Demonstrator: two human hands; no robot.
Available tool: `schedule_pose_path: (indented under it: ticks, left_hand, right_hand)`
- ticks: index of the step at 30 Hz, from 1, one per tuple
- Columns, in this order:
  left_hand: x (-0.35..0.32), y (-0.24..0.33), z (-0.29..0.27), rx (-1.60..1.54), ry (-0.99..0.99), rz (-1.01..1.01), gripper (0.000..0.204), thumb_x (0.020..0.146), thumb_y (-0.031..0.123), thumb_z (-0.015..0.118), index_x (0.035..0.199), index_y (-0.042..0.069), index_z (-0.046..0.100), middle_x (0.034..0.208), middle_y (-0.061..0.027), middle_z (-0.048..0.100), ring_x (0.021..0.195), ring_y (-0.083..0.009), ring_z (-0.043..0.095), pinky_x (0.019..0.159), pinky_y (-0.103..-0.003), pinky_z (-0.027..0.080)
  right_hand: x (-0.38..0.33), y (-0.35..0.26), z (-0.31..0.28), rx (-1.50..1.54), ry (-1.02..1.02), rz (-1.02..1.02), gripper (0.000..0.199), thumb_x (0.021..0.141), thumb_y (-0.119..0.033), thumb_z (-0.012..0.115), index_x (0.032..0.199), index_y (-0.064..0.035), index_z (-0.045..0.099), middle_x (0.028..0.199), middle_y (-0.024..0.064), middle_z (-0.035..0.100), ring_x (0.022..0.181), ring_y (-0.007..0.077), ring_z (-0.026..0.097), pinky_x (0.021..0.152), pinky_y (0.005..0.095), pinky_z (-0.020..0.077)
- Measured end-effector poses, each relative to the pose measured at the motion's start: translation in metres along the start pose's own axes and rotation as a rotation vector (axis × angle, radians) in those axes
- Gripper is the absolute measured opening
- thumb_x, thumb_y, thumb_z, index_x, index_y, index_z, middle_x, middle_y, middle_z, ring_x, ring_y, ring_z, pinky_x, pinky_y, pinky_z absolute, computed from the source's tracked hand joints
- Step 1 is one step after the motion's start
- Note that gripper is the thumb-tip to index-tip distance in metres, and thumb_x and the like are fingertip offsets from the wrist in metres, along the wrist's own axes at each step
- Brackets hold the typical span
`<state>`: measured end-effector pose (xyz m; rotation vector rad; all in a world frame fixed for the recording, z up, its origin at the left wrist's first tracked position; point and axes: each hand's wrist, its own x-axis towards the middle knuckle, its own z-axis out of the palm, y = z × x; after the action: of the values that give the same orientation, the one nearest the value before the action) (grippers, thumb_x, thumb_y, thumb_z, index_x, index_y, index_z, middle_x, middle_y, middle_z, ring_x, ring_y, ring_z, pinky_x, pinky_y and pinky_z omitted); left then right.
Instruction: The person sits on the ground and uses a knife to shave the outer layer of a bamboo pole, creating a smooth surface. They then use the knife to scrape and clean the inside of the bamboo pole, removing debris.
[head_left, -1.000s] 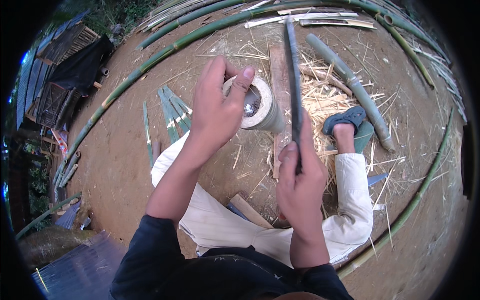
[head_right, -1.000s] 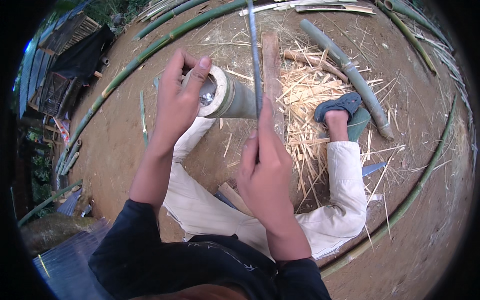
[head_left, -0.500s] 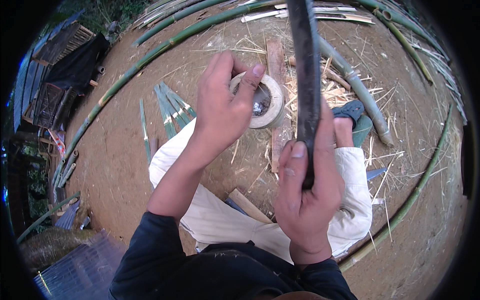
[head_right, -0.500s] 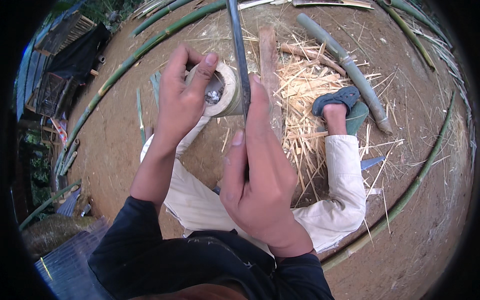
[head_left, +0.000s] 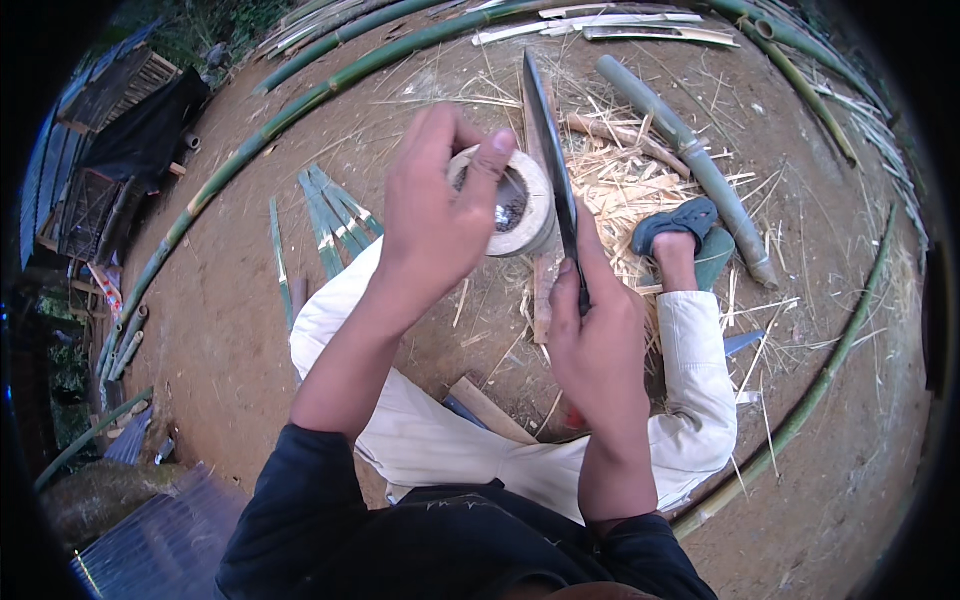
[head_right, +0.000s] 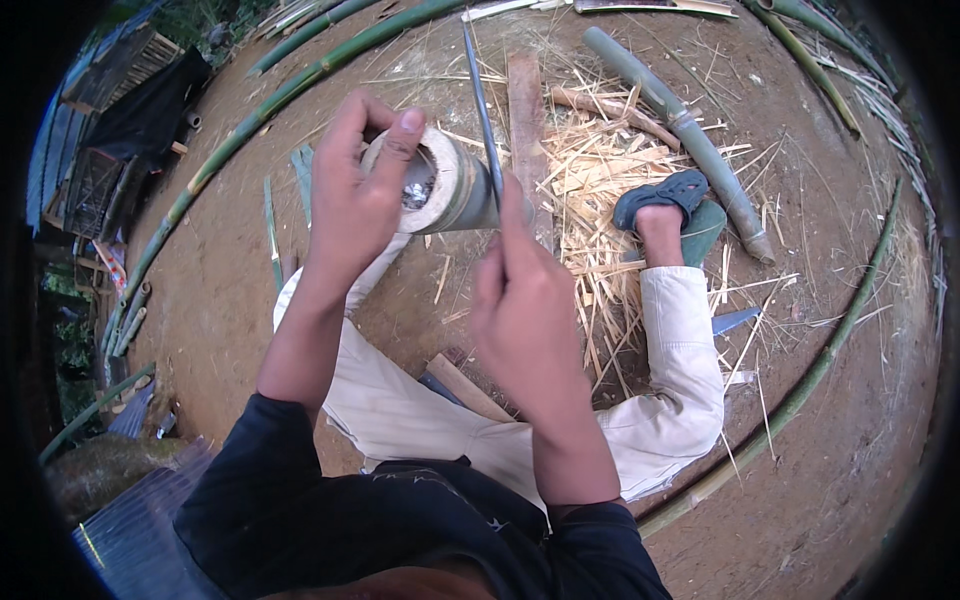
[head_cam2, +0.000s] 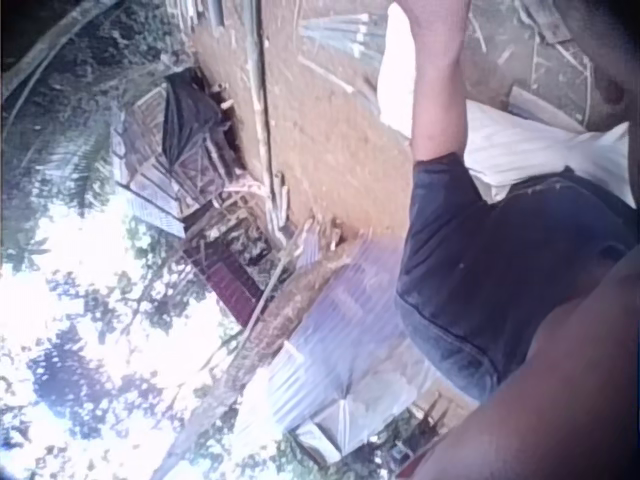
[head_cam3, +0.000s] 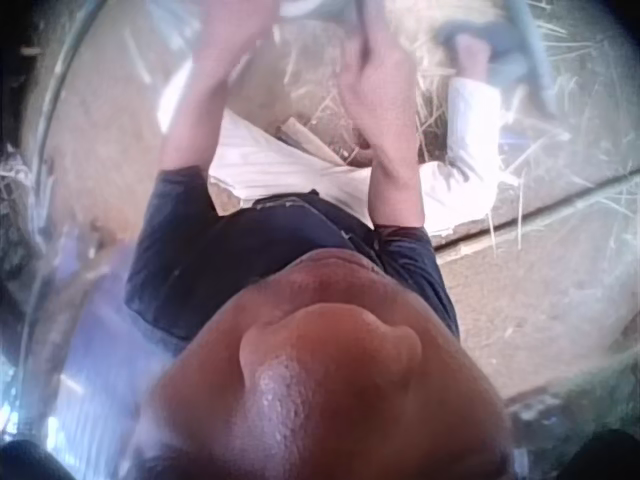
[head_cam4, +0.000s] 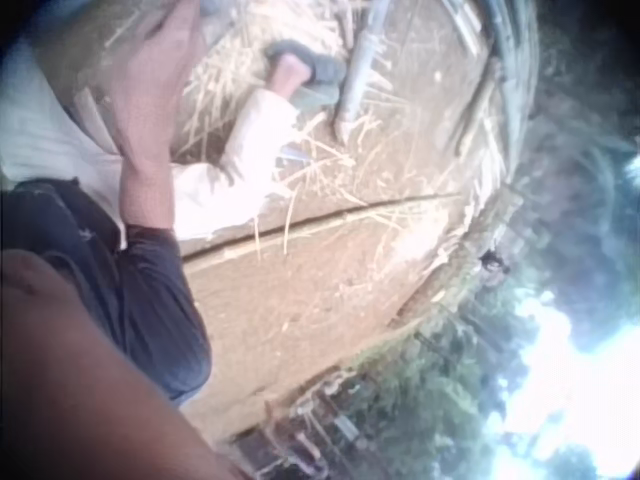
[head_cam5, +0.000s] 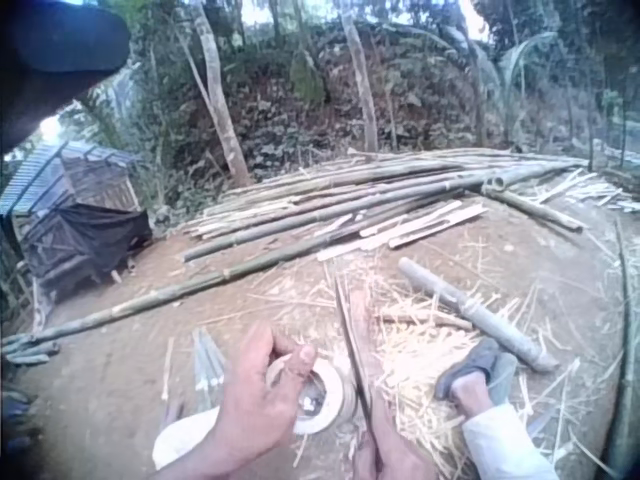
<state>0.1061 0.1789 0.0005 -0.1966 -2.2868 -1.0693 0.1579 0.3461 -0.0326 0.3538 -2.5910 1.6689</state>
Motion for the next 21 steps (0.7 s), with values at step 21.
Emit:
schedule_pose_path:
  ticks: [21]
  left_hand:
    - [0.022,-0.024,-0.007,-0.397,-0.242,0.067,0.023,0.09,0.021,0.08,0.088,0.002,0.067,0.084,-0.0019,0.064,0.077,-0.0078,0.059,0.068,-0.025,0.046]
  right_hand:
    - [0.007,0.034,0.025,0.435,0.139,-0.079,0.067,0.092,-0.001,0.071,0.15,0.0039,0.038,0.086,0.003,0.064,0.067,0.0038,0.057,0.06,0.0192,0.0465]
